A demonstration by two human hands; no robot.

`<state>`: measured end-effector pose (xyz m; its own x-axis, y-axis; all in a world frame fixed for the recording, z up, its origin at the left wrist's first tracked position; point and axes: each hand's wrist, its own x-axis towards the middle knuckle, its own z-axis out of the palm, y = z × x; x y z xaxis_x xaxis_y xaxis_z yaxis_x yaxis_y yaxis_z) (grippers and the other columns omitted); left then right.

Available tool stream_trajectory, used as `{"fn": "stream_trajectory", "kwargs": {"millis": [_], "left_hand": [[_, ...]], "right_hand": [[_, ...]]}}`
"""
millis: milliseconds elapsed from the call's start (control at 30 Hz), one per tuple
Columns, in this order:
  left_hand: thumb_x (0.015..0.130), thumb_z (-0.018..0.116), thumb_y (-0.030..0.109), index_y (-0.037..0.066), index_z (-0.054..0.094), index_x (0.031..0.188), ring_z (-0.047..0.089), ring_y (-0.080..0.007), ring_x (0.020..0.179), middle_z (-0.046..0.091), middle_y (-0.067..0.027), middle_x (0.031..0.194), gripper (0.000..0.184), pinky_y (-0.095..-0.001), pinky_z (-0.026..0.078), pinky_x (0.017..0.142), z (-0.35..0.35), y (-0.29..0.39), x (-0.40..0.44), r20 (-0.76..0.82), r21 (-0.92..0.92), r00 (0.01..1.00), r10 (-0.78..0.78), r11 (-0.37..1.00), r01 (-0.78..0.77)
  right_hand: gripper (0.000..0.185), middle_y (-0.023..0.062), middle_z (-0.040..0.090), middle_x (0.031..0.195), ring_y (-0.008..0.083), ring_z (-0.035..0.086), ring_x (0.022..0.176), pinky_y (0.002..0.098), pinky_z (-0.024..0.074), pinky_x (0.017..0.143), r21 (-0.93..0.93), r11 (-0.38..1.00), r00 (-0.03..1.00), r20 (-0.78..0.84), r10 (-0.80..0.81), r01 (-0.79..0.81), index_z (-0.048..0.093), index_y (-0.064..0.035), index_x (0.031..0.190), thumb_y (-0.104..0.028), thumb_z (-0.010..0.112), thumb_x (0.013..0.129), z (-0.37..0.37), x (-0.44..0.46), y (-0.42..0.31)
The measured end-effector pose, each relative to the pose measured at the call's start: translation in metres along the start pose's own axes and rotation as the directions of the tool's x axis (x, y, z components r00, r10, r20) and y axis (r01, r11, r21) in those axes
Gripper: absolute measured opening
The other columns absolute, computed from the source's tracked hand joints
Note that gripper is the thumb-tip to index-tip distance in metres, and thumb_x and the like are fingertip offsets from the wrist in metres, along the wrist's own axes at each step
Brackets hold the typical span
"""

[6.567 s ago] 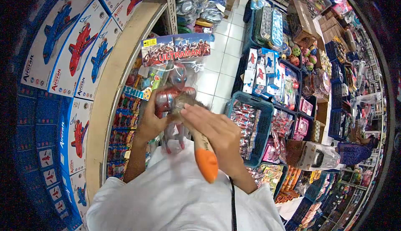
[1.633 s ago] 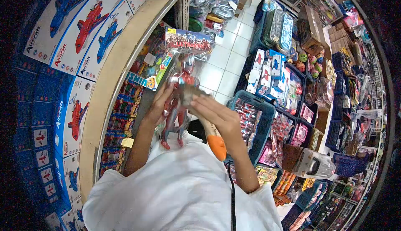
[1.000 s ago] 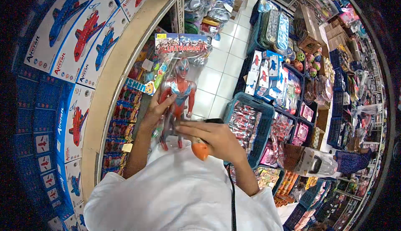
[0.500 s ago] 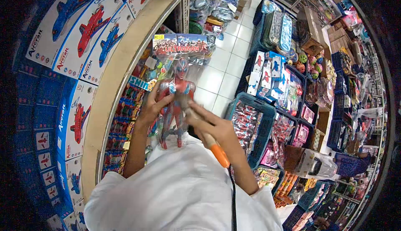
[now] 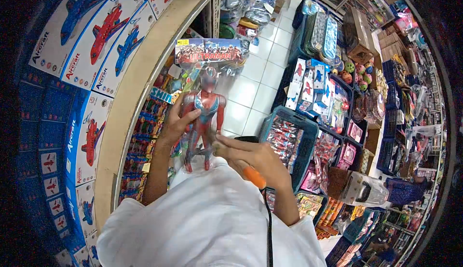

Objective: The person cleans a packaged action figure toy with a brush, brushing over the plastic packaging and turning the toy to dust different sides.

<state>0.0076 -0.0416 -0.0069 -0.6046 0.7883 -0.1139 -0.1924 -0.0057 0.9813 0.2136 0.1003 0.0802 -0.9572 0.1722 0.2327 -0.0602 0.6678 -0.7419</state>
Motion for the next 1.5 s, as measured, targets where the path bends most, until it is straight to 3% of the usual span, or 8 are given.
{"fn": "stream_trajectory", "kwargs": {"millis": [200, 333, 467, 933, 1067, 1200, 1333, 1500], "left_hand": [[0.086, 0.072, 0.019, 0.001, 0.048, 0.131, 0.057, -0.0134, 0.106, 0.059, -0.0072, 0.116, 0.054, -0.0293, 0.046, 0.093, -0.001, -0.001, 0.002, 0.003, -0.043, 0.996, -0.092, 0.995, 0.092], [0.087, 0.071, 0.018, 0.001, 0.048, 0.131, 0.057, -0.0133, 0.106, 0.058, -0.0071, 0.118, 0.053, -0.0281, 0.046, 0.093, 0.002, -0.002, 0.003, 0.012, -0.025, 1.0, 0.014, 1.0, -0.014], [0.087, 0.07, 0.018, 0.001, 0.048, 0.131, 0.058, -0.0125, 0.104, 0.059, -0.0059, 0.116, 0.051, -0.0278, 0.046, 0.093, 0.003, 0.002, 0.0, -0.008, -0.06, 0.997, -0.078, 0.995, 0.077], [0.087, 0.068, 0.022, 0.006, 0.047, 0.135, 0.06, -0.0119, 0.098, 0.06, -0.0036, 0.112, 0.055, -0.0291, 0.051, 0.084, 0.011, 0.015, 0.012, -0.12, -0.178, 0.992, -0.04, 0.984, 0.018], [0.087, 0.069, 0.023, 0.006, 0.048, 0.135, 0.059, -0.012, 0.101, 0.061, -0.0044, 0.113, 0.055, -0.0281, 0.05, 0.086, 0.011, 0.019, 0.012, -0.073, -0.105, 0.995, -0.07, 0.993, 0.063], [0.088, 0.071, 0.023, 0.0, 0.05, 0.129, 0.06, -0.0102, 0.097, 0.062, -0.0046, 0.11, 0.052, -0.0264, 0.05, 0.085, 0.012, 0.018, 0.017, -0.122, -0.068, 0.992, 0.019, 0.997, -0.027], [0.089, 0.07, 0.025, 0.007, 0.052, 0.13, 0.06, -0.0087, 0.097, 0.062, -0.0025, 0.109, 0.048, -0.0265, 0.053, 0.076, 0.011, 0.03, 0.02, -0.196, -0.239, 0.98, -0.032, 0.971, -0.016], [0.089, 0.069, 0.026, 0.01, 0.056, 0.124, 0.06, -0.0063, 0.09, 0.062, 0.0017, 0.104, 0.04, -0.0243, 0.051, 0.071, 0.009, 0.038, 0.036, -0.25, -0.299, 0.968, -0.015, 0.952, -0.062]], "right_hand": [[0.024, 0.0148, 0.067, 0.121, 0.0266, 0.073, 0.088, 0.0312, 0.0587, 0.073, -0.13, 0.988, 0.955, -0.294, 0.045, -0.087, 0.072, -0.009, 0.101, 0.0, 0.071, 0.078, 0.008, 0.005, -0.004], [0.024, 0.0158, 0.067, 0.12, 0.0277, 0.073, 0.09, 0.0313, 0.0583, 0.074, 0.026, 0.986, 0.972, 0.177, 0.155, -0.162, 0.072, -0.0077, 0.1, 0.003, 0.068, 0.079, -0.005, -0.003, -0.004], [0.025, 0.013, 0.068, 0.12, 0.0269, 0.072, 0.094, 0.0299, 0.0575, 0.077, -0.029, 0.998, 0.946, -0.321, 0.043, -0.056, 0.072, -0.0087, 0.098, 0.005, 0.07, 0.077, 0.015, 0.005, -0.005], [0.021, 0.0166, 0.07, 0.111, 0.027, 0.072, 0.088, 0.0314, 0.0563, 0.077, -0.067, 0.995, 0.995, 0.063, 0.075, -0.07, 0.073, -0.0092, 0.096, -0.001, 0.073, 0.077, -0.004, -0.003, -0.008], [0.018, 0.0156, 0.07, 0.115, 0.0242, 0.072, 0.088, 0.0279, 0.0545, 0.077, -0.016, 0.996, 0.936, -0.345, 0.077, -0.087, 0.072, -0.0054, 0.096, -0.001, 0.074, 0.079, 0.002, 0.0, -0.003], [0.02, 0.0119, 0.071, 0.11, 0.0255, 0.071, 0.098, 0.0331, 0.0551, 0.087, 0.121, 0.984, 0.989, 0.084, 0.123, -0.132, 0.072, -0.0058, 0.099, -0.002, 0.074, 0.079, -0.014, 0.0, -0.009], [0.015, 0.0104, 0.073, 0.1, 0.0266, 0.068, 0.106, 0.0337, 0.0553, 0.087, -0.046, 0.996, 0.958, -0.274, -0.085, 0.075, 0.071, -0.0009, 0.098, -0.005, 0.072, 0.084, -0.008, 0.004, 0.005], [0.015, 0.0147, 0.069, 0.108, 0.0243, 0.064, 0.104, 0.0356, 0.0473, 0.095, 0.291, 0.935, 0.932, -0.235, 0.276, -0.203, 0.068, 0.0037, 0.099, -0.007, 0.06, 0.094, -0.033, -0.007, 0.011]]}}
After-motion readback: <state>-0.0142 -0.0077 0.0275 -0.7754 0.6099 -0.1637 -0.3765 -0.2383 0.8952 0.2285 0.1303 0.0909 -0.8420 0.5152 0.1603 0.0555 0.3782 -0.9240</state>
